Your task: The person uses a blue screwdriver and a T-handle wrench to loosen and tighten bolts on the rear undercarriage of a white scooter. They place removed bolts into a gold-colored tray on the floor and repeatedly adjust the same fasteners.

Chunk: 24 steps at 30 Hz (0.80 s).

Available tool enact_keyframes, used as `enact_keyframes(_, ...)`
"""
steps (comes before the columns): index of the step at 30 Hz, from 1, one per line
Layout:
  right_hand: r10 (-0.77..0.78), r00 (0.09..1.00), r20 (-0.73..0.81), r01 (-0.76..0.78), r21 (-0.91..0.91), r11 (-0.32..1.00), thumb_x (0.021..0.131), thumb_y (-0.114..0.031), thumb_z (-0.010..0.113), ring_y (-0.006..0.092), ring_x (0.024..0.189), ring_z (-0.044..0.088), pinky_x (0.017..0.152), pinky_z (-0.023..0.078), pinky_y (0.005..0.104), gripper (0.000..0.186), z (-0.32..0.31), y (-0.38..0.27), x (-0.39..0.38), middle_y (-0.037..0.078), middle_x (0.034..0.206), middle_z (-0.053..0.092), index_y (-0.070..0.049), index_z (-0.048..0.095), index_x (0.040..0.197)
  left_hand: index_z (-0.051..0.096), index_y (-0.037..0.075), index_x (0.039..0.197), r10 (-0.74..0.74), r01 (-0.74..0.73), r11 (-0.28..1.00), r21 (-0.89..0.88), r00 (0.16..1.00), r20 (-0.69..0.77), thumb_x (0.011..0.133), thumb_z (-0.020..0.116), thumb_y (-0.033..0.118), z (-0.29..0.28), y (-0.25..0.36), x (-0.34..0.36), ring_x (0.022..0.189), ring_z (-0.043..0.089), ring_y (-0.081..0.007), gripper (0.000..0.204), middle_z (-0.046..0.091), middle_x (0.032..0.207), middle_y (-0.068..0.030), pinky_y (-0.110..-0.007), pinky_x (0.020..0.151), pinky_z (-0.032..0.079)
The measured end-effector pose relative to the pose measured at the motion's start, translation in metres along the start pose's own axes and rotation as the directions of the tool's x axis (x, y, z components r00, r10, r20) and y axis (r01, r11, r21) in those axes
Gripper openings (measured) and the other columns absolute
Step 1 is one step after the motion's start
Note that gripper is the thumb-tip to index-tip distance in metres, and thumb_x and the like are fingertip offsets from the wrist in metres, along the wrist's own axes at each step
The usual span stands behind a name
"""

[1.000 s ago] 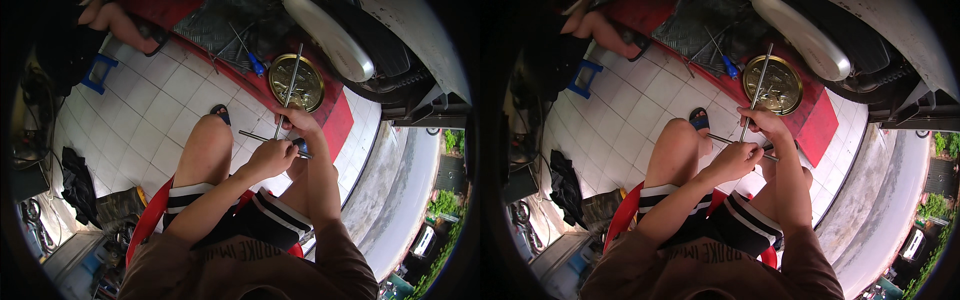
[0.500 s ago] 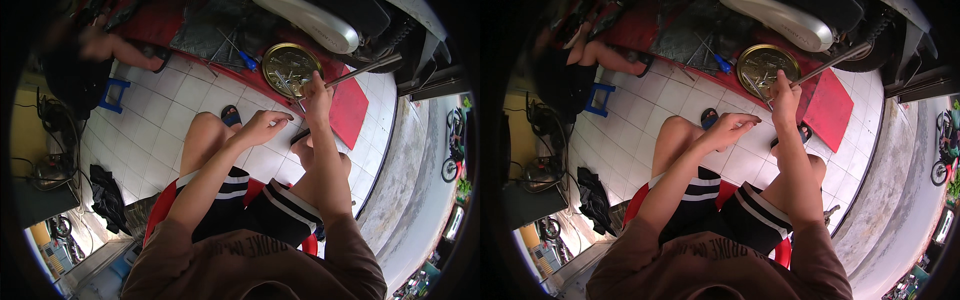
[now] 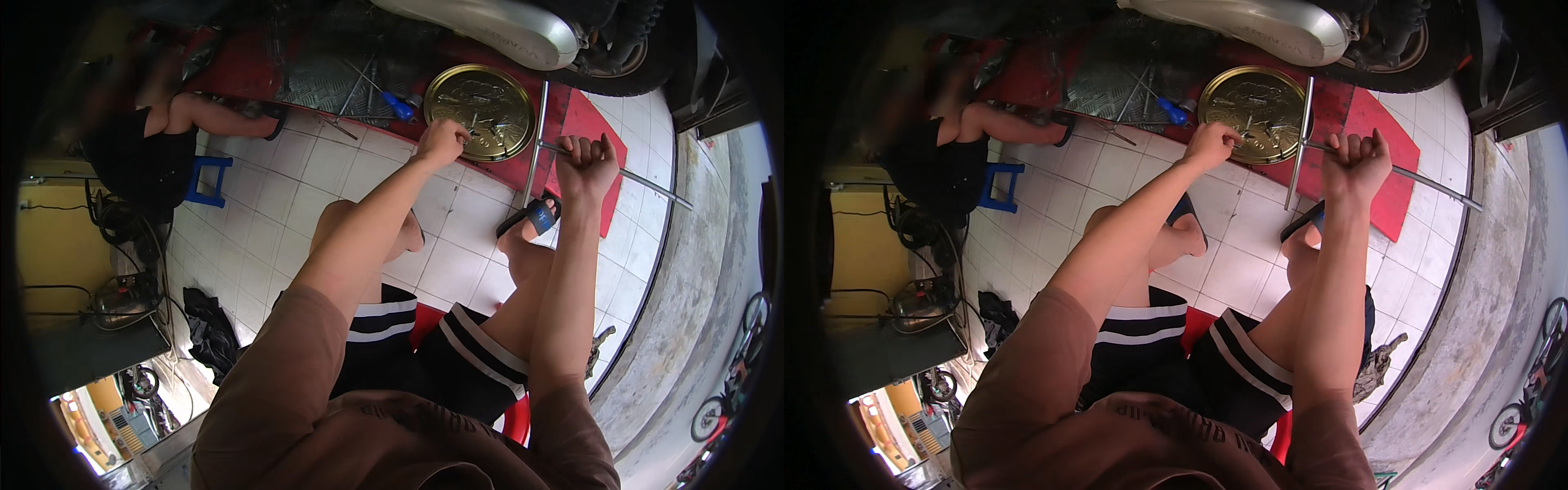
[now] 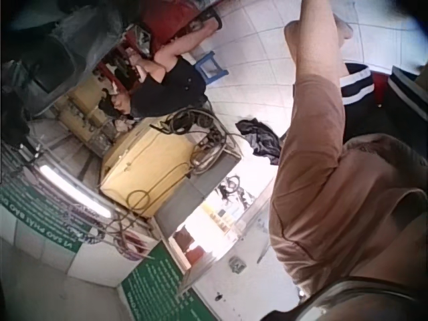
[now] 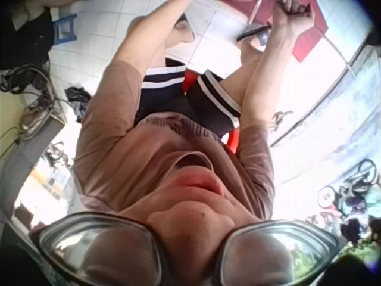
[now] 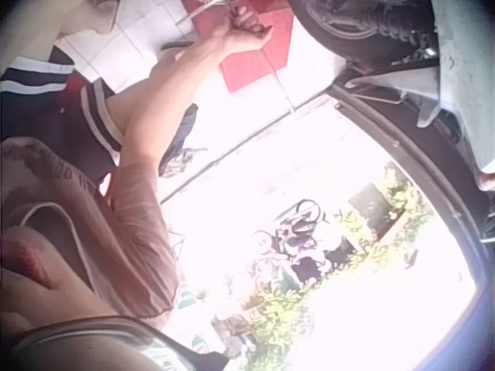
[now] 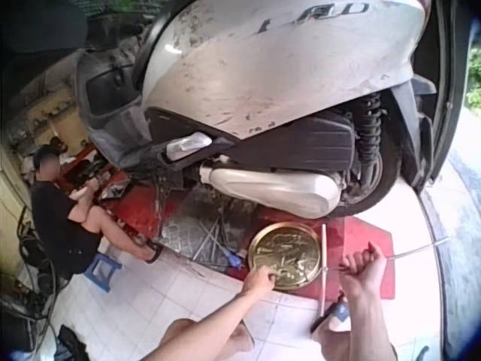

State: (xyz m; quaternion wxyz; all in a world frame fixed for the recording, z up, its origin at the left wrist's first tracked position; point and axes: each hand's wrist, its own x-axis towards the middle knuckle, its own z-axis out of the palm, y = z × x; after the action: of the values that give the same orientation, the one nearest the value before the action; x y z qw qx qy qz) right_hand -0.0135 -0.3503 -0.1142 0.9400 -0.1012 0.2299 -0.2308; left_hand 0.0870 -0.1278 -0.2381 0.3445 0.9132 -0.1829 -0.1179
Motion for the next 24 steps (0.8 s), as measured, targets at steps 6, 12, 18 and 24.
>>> enact_keyframes(6, -0.142, 0.987, 0.075, 0.16, -0.376, 0.913, 0.096, -0.017, 0.051, 0.0107, 0.049, 0.015, 0.054, 0.022, 0.0306, 0.045, 0.016, 0.011, -0.003, -0.004, 0.051, 0.015, -0.018, 0.025, 0.059, 0.073, 0.013, 0.092, -0.044, 0.039, 0.92, 0.389, 0.999, 0.005, 0.075, 0.065, 0.004, 0.026, -0.008, 0.018, 0.096, 0.066, -0.0304, 0.021, 0.067, 0.1, -0.0126, -0.04, 0.082, 0.054)
enact_keyframes(12, -0.235, 0.963, 0.131, 0.267, -0.574, 0.774, 0.097, -0.02, 0.052, 0.0079, 0.042, 0.018, 0.042, 0.015, 0.0287, 0.044, 0.022, 0.023, -0.007, -0.005, 0.049, 0.022, -0.016, 0.03, 0.059, 0.073, 0.011, 0.09, 0.042, -0.052, 0.95, 0.306, 0.998, 0.04, 0.076, 0.062, 0.001, 0.025, 0.0, 0.016, 0.09, 0.067, -0.0333, 0.021, 0.069, 0.094, -0.0163, -0.04, 0.079, 0.055)
enact_keyframes(18, -0.24, 0.893, 0.381, 0.449, -0.801, 0.396, 0.095, -0.026, 0.058, 0.0031, 0.044, 0.03, 0.041, 0.019, 0.0254, 0.047, 0.013, 0.041, -0.007, -0.007, 0.049, 0.038, -0.013, 0.044, 0.053, 0.07, 0.004, 0.105, 0.115, -0.104, 0.99, -0.097, 0.985, 0.127, 0.078, 0.065, -0.002, -0.024, -0.009, 0.015, 0.083, 0.068, -0.0226, 0.028, 0.07, 0.092, -0.0159, -0.032, 0.073, 0.053)
enact_keyframes(24, 0.024, 0.909, 0.416, 0.406, -0.872, -0.274, 0.089, -0.038, 0.065, 0.0125, 0.049, 0.043, 0.049, 0.036, 0.0345, 0.05, 0.031, 0.042, -0.023, 0.009, 0.049, 0.048, 0.008, 0.06, 0.069, 0.064, 0.004, 0.108, -0.051, -0.044, 0.14, -0.989, 0.997, -0.052, 0.094, 0.059, 0.005, -0.12, 0.037, -0.028, 0.1, 0.062, -0.0155, 0.015, 0.065, 0.1, -0.0031, -0.027, 0.084, 0.046)
